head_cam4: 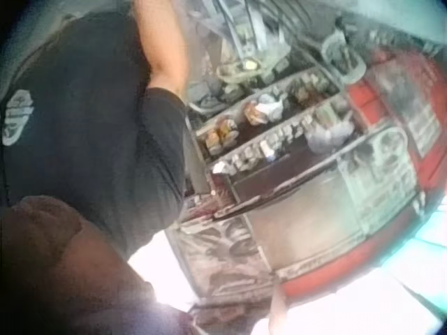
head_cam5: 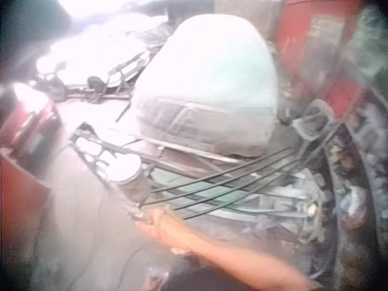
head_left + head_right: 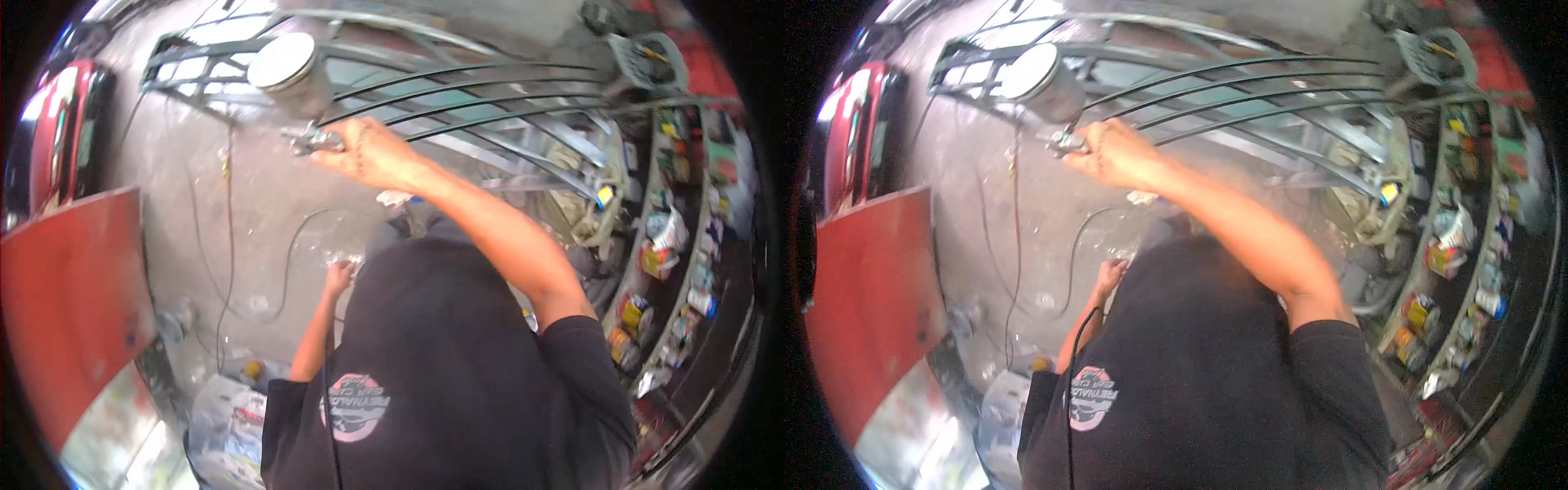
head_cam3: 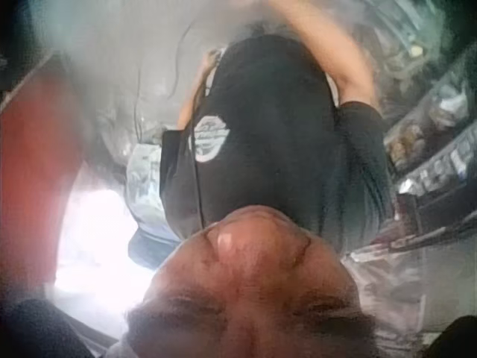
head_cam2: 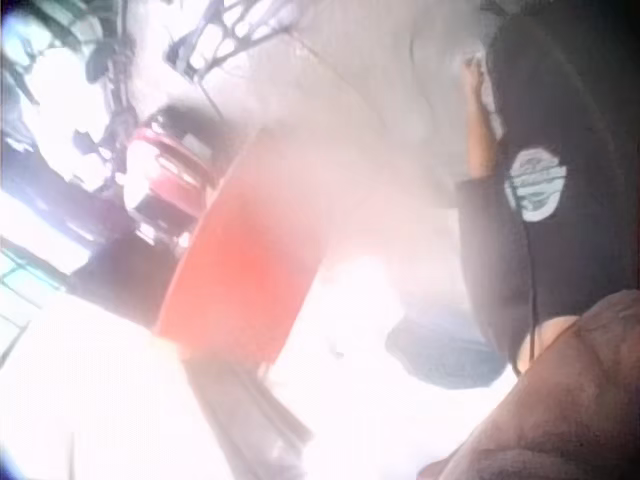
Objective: The person uses a spray gun to paint several long thin strips, then picks up and organizes various plastic car trim components by hand.
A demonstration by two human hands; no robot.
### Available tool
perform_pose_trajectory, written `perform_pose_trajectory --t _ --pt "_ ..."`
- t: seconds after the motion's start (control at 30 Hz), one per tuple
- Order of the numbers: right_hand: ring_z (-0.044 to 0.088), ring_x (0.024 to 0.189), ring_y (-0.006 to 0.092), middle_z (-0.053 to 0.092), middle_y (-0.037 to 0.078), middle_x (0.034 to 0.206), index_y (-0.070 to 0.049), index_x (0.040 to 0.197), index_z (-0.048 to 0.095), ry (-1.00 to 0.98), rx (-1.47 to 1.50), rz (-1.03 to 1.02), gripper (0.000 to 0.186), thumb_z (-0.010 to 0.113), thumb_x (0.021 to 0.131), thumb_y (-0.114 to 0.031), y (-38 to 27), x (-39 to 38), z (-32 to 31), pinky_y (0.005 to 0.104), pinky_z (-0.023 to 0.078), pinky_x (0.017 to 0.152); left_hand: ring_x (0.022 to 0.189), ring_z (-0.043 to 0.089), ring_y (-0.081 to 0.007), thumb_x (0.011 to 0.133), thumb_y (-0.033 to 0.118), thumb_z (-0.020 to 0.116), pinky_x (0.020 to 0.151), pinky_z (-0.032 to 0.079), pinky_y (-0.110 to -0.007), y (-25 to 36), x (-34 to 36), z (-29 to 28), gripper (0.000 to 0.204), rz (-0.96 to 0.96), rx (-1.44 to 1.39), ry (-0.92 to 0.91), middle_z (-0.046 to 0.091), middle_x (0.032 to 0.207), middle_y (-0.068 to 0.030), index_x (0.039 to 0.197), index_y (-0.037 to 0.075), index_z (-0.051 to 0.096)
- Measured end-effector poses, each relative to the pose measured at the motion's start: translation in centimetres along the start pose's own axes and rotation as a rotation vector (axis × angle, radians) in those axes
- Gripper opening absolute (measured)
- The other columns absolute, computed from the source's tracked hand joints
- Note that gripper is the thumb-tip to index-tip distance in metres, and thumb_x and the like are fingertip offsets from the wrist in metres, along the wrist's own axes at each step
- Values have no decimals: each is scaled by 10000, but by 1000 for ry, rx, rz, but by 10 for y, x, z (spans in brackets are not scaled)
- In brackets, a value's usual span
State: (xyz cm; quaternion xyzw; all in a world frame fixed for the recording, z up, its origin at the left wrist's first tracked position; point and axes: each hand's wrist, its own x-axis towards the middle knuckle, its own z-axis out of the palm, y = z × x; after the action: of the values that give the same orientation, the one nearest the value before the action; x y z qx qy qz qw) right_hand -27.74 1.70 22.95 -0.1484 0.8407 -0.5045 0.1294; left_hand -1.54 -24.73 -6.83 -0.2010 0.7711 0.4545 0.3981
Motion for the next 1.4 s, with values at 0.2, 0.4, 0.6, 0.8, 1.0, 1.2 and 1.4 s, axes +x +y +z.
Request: perform_pose_trajectory --t 0.2,0.4,0.6,0.8,1.0,1.2,1.4 --pt "638 691 201 670 172 737 -15 1147 687 95 -121 239 381 686 913 -316 45 -68 -88 382 506 681 758 680 -214 935 245 613 632 554 -359 33 11 17 377 27 -65 -16 723 892 -141 1145 -58 689" --pt "609 664 121 692 75 748 6 1021 712 549 -243 365 357 707 916 -335 117 -156 -210 336 513 639 804 681 -214 920 237 611 665 545 -357 56 37 32 407 106 145 -103 727 947 -182 1178 -70 680" --pt "672 675 295 670 207 715 17 915 717 743 -496 756 432 707 881 -414 181 -238 -327 441 506 663 829 689 -236 912 250 621 711 542 -376 93 27 64 398 49 137 -65 731 937 -171 1136 -70 697" --pt "684 745 411 682 252 755 56 878 688 846 -484 734 456 703 883 -400 184 -266 -355 473 507 691 809 682 -210 920 262 623 670 540 -364 69 40 95 386 192 285 -14 731 928 -163 1132 -51 705" --pt "534 434 143 619 57 588 33 811 698 620 -257 567 481 711 880 -443 162 -256 -293 318 438 465 804 676 -213 926 234 624 663 539 -367 122 9 115 362 47 165 -55 725 891 -166 1098 -74 705" --pt "538 557 119 656 46 734 2 962 687 386 64 435 450 689 894 -442 119 -230 -250 321 444 515 734 654 -195 924 206 637 623 524 -348 109 15 133 316 73 174 -45 711 838 -122 1062 -67 717" --pt "586 634 158 668 67 738 6 922 697 473 -101 443 417 689 890 -409 163 -241 -291 355 492 622 699 627 -177 926 180 648 604 518 -344 113 -2 154 291 21 104 11 686 797 -105 1084 -55 715"
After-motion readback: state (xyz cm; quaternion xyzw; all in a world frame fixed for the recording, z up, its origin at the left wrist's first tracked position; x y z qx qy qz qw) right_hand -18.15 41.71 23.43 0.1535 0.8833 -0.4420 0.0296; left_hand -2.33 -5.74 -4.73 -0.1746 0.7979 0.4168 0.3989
